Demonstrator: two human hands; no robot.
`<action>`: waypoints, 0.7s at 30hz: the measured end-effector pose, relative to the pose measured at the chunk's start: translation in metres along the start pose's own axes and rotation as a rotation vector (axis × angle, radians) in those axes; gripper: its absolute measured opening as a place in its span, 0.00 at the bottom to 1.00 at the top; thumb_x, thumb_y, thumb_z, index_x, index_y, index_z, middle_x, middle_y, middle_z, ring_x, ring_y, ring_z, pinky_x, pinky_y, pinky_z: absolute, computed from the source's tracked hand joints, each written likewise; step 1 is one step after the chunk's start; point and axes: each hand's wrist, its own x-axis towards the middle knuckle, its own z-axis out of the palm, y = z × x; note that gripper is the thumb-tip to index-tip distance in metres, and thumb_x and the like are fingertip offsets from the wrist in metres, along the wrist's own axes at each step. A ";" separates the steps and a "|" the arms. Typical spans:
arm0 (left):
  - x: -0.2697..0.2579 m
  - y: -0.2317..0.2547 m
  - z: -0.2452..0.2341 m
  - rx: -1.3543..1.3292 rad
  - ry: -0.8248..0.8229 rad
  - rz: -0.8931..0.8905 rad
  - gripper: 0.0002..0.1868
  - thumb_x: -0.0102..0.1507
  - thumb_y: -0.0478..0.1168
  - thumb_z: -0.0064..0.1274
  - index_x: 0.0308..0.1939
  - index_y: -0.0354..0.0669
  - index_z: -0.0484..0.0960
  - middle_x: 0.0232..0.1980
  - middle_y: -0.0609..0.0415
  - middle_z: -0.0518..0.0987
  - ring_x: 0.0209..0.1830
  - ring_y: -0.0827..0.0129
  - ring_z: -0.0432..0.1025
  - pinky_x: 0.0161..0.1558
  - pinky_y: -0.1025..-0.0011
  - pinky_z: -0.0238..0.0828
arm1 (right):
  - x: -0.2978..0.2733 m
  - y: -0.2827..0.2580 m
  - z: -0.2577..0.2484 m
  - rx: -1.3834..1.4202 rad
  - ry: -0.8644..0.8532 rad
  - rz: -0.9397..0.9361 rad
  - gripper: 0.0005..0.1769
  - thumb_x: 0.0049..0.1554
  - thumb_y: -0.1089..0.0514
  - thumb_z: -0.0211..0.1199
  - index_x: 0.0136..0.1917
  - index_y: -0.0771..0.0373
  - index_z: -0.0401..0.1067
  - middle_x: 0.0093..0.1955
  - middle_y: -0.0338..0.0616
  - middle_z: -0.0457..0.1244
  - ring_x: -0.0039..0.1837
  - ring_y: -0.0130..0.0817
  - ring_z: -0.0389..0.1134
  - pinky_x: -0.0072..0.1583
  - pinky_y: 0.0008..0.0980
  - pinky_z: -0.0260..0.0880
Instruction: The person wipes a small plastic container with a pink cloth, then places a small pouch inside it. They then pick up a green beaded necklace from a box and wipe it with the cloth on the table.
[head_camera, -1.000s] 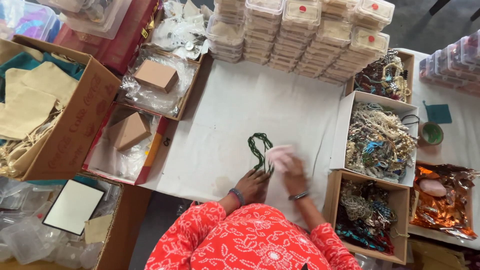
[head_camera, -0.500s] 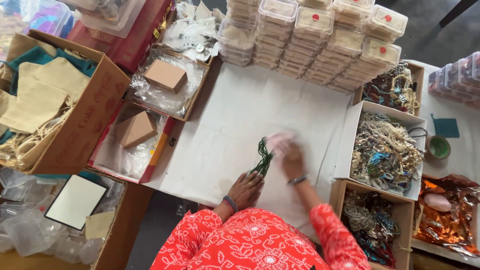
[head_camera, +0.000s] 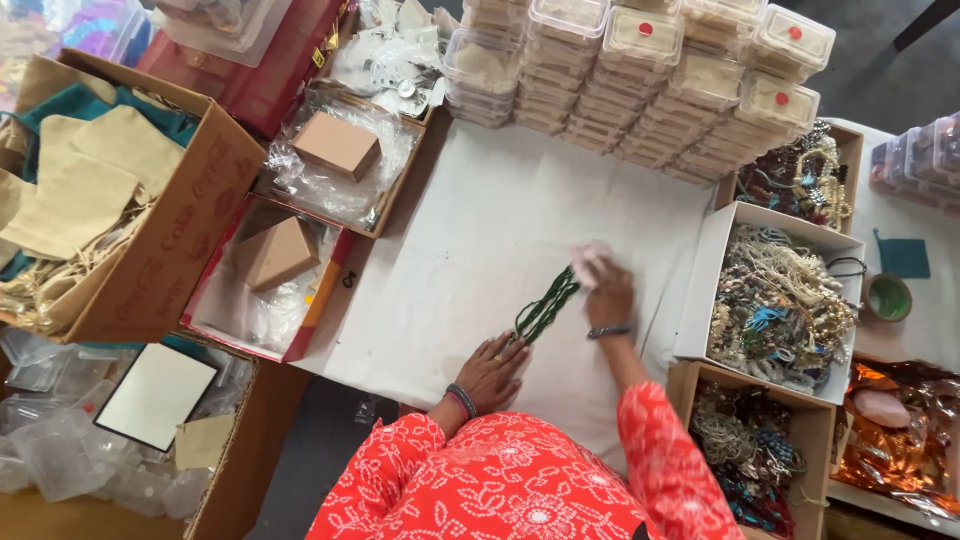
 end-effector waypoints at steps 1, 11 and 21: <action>0.000 0.002 0.000 -0.029 -0.015 -0.019 0.36 0.66 0.53 0.45 0.77 0.45 0.61 0.81 0.51 0.58 0.83 0.53 0.46 0.76 0.51 0.42 | -0.015 0.000 0.018 0.040 0.113 -0.136 0.33 0.55 0.62 0.57 0.74 0.48 0.66 0.79 0.32 0.58 0.77 0.39 0.56 0.70 0.48 0.61; 0.007 -0.012 0.017 -0.009 0.039 -0.068 0.33 0.68 0.53 0.44 0.75 0.44 0.65 0.77 0.47 0.62 0.78 0.54 0.55 0.76 0.52 0.45 | -0.055 -0.057 0.002 0.191 0.014 -0.367 0.31 0.53 0.59 0.57 0.70 0.48 0.68 0.77 0.39 0.55 0.77 0.42 0.52 0.62 0.53 0.60; 0.009 -0.009 0.000 0.004 0.103 -0.045 0.32 0.67 0.51 0.47 0.72 0.39 0.67 0.69 0.43 0.68 0.73 0.53 0.59 0.74 0.53 0.50 | -0.002 0.012 0.014 0.047 0.095 0.059 0.28 0.57 0.64 0.55 0.69 0.47 0.70 0.75 0.38 0.59 0.70 0.47 0.59 0.65 0.45 0.67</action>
